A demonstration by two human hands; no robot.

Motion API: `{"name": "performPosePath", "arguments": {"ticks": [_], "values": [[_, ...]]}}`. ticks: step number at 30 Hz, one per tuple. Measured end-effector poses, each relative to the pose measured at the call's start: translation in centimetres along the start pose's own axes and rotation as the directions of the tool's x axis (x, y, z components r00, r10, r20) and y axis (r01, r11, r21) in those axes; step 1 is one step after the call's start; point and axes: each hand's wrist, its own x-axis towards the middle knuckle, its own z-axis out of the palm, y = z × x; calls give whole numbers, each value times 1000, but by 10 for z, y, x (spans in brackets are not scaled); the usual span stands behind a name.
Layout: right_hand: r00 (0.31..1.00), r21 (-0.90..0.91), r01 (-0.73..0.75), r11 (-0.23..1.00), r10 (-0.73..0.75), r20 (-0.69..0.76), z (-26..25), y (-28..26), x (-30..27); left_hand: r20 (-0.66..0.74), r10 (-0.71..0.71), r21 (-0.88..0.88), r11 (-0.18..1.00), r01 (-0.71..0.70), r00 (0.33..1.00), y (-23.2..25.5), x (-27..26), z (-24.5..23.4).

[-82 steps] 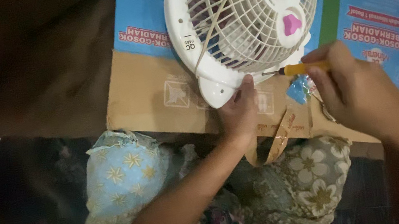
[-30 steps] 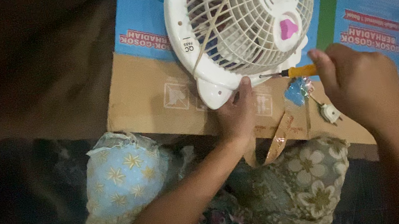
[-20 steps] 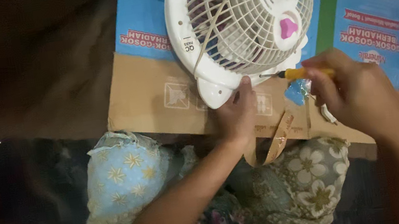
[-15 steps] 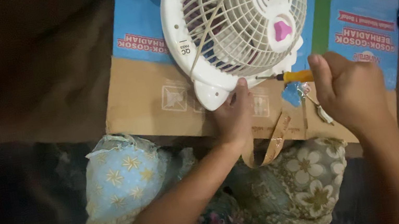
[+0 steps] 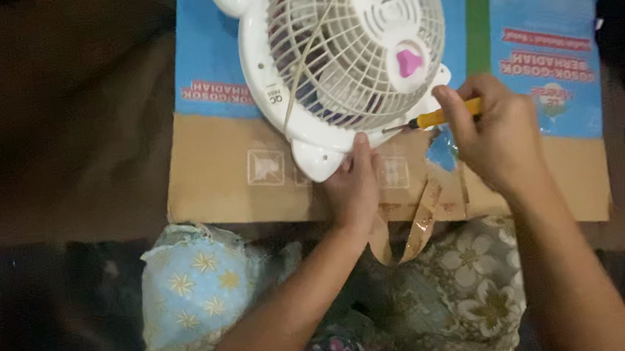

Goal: The person disassembles a small white and pink electric fan by removing screws and the central cap, then reassembles it by replacing the cap and tightening the screws.

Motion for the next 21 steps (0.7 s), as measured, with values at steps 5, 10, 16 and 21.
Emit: {"name": "performPosePath", "arguments": {"ticks": [5,10,16,21], "values": [[927,360,237,902,-100,-361,43,34,18,41,43,-90,995,-39,998,5,4,0],[965,787,49,615,174,-196,47,50,52,47,140,-79,988,-136,989,1,5,-4],[879,171,472,865,-447,-165,-7,1,39,84,115,-139,985,-103,990,-10,13,-5],[668,-202,733,649,-744,31,-30,-35,37,85,58,-162,986,-44,995,-7,9,-3]]}}
